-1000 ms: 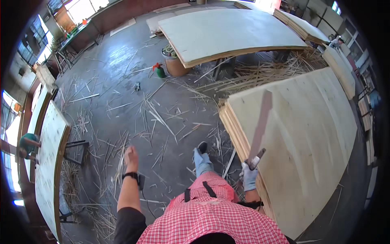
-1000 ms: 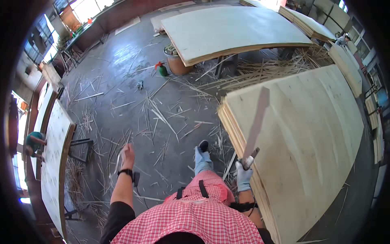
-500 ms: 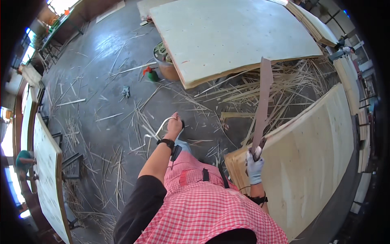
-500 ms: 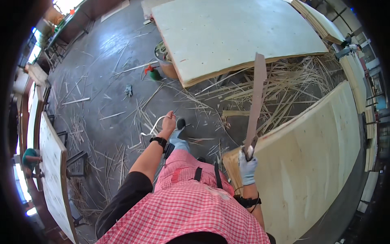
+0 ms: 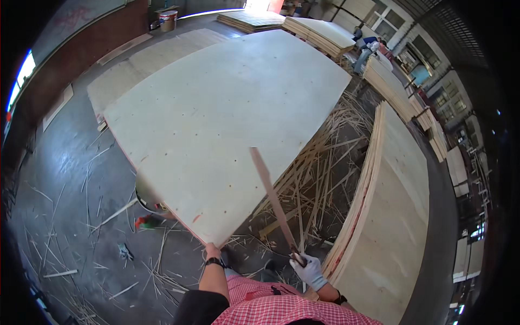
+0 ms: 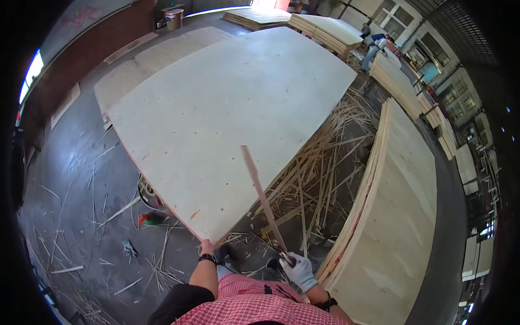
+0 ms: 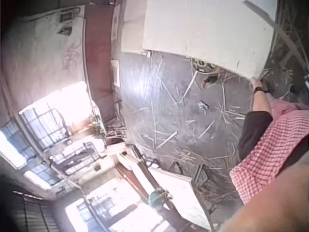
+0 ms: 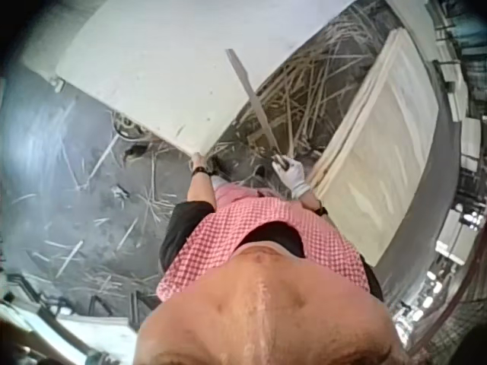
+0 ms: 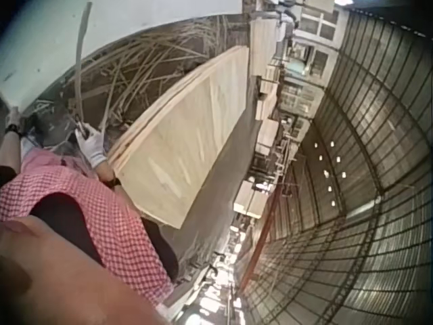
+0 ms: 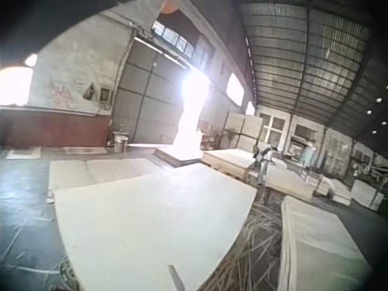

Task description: Trimming the edges and surfaces of plywood sheets using a hand scraper tool.

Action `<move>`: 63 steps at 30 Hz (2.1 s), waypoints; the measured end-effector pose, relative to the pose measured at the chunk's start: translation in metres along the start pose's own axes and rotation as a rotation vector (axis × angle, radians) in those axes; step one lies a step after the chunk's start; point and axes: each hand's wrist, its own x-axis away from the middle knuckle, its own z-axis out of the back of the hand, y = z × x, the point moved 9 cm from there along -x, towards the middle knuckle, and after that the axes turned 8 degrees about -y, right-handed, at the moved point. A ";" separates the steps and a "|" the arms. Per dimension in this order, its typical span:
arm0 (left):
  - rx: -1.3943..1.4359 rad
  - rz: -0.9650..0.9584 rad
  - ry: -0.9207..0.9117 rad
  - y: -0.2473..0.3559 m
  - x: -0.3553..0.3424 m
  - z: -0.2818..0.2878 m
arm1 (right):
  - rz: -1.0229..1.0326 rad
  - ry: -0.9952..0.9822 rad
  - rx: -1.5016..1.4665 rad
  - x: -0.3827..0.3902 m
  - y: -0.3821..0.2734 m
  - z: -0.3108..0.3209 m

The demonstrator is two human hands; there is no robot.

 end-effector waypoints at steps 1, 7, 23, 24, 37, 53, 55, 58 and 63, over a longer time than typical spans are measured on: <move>-0.348 -0.017 -0.053 0.000 0.008 -0.025 | 0.002 -0.004 0.018 -0.016 -0.010 0.000; 0.188 0.261 -0.033 0.001 -0.020 0.048 | 0.241 -0.237 -0.032 -0.111 -0.125 -0.084; -0.210 -0.663 -0.689 0.267 0.079 -0.369 | 0.794 -0.513 1.106 -0.369 -0.360 -0.189; -0.137 -0.621 -0.753 0.268 0.065 -0.381 | 0.731 -0.513 1.152 -0.378 -0.356 -0.181; -1.089 -1.408 -0.153 0.205 0.126 -0.546 | 0.941 -0.232 0.415 -0.577 -0.238 -0.011; -1.272 -0.745 -1.047 -0.081 -0.116 -0.827 | -0.375 0.843 0.315 -0.495 0.393 0.858; -0.885 -0.384 -1.030 -0.109 -0.084 -0.882 | -0.633 0.954 0.381 -0.332 0.431 0.868; -0.512 -0.067 -1.127 -0.084 -0.021 -0.899 | -0.852 1.074 0.218 -0.138 0.402 0.775; -1.617 -0.620 -0.960 0.120 0.064 -0.855 | -1.380 1.033 -0.195 -0.024 0.338 0.381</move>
